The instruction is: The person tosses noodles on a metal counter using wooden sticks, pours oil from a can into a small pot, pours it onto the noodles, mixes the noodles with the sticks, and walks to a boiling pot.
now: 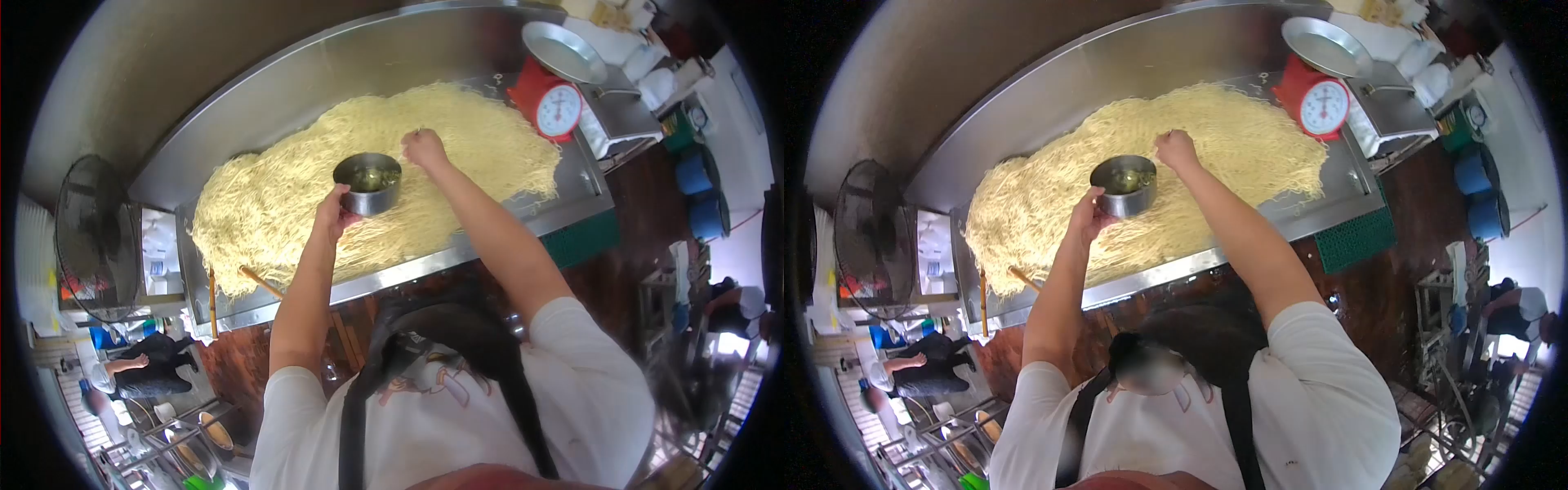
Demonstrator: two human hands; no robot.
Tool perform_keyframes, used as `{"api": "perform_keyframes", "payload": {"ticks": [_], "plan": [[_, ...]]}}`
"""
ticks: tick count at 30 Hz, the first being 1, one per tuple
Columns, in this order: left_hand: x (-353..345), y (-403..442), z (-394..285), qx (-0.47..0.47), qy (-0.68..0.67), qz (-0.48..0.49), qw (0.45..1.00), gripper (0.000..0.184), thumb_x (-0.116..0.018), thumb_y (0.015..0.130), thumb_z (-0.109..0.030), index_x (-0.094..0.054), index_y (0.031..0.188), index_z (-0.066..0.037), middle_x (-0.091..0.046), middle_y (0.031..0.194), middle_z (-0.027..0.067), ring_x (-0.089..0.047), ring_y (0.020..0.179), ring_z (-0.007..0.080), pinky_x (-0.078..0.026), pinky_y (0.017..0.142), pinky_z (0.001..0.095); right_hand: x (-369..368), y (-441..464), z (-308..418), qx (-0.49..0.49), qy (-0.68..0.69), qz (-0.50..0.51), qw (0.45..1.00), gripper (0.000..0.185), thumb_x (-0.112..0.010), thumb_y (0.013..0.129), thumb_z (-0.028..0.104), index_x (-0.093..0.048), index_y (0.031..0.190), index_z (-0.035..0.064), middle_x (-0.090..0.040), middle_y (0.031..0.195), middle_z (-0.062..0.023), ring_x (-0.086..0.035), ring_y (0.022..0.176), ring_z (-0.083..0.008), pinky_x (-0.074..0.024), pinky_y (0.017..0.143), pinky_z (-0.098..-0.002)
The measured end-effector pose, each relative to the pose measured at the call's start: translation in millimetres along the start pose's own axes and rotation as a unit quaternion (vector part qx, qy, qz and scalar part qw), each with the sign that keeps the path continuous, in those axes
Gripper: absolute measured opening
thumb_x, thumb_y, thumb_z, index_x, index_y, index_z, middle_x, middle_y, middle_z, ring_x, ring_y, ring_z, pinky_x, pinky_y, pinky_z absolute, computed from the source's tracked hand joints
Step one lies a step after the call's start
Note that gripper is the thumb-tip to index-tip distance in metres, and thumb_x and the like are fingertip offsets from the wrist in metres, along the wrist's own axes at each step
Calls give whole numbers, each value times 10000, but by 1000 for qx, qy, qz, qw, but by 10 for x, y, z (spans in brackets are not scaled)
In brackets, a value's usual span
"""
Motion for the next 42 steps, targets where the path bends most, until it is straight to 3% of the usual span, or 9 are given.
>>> {"api": "perform_keyframes", "payload": {"ticks": [1,4,11,13,20,24,29,35,42], "plan": [[-220,93,-84,-5,4,12,1000,421,-687,860,-349,-598,1072,3,-577,932,111,-596,693,202,-608,596,366,173,85,-75,-57,59,3,997,289,-575,913,238,-689,849,-19,-693,849,-251,-675,842,-426,-545,781,-485],[-844,221,-333,-18,70,17,997,455,-702,850,-358,-616,1103,10,-653,906,106,-658,730,209,-604,625,349,823,404,264,129,-1,-69,989,311,-549,924,244,-684,849,-26,-688,863,-259,-673,845,-433,-544,783,-489],[-1969,407,161,-27,166,8,986,516,-742,793,-371,-663,1056,66,-696,934,161,-697,730,258,-608,611,363,2186,-77,222,237,-187,-141,943,211,-535,923,186,-665,871,28,-679,837,-223,-653,789,-425,-531,718,-493],[-2331,351,490,16,188,37,981,507,-704,841,-385,-623,1152,6,-675,1002,144,-677,804,260,-589,678,372,2529,-289,74,213,-195,-167,943,211,-523,941,186,-646,845,44,-674,814,-212,-652,768,-417,-521,694,-502],[-3437,199,927,80,171,115,975,478,-767,758,-371,-671,1055,-8,-671,961,120,-658,831,254,-591,675,432,2861,-529,-112,201,-344,-177,900,227,-532,937,188,-630,806,31,-651,794,-205,-648,762,-408,-525,692,-503],[-3189,407,544,32,154,92,983,478,-774,751,-380,-681,1025,0,-681,939,129,-671,753,260,-588,596,402,2140,-504,259,341,-450,-117,817,177,-543,950,150,-633,847,37,-656,832,-193,-647,818,-389,-513,708,-501],[-1477,797,146,-82,101,1,991,563,-779,742,-387,-681,977,115,-707,890,180,-700,675,252,-562,481,336,620,-686,670,283,-366,-12,887,138,-574,863,136,-654,841,26,-676,874,-189,-676,808,-350,-552,722,-448],[442,-815,-320,-139,329,-188,915,482,-794,676,-360,-724,792,103,-687,682,149,-664,558,202,-530,461,303,-909,-1474,624,362,-242,100,895,79,-623,805,93,-634,788,17,-662,792,-181,-659,769,-370,-541,692,-472],[229,-574,-107,-126,419,-87,895,489,-774,672,-421,-724,710,64,-695,666,150,-674,581,230,-520,541,351,-629,-1672,348,344,-302,75,886,78,-633,766,97,-638,773,19,-638,756,-165,-655,747,-363,-535,672,-464]]}}
Point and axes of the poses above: each hand's wrist, its own y-axis towards the middle knuckle, its own x-axis out of the back of the hand, z = x × y, the point moved 9 cm from there along y, towards the middle knuckle
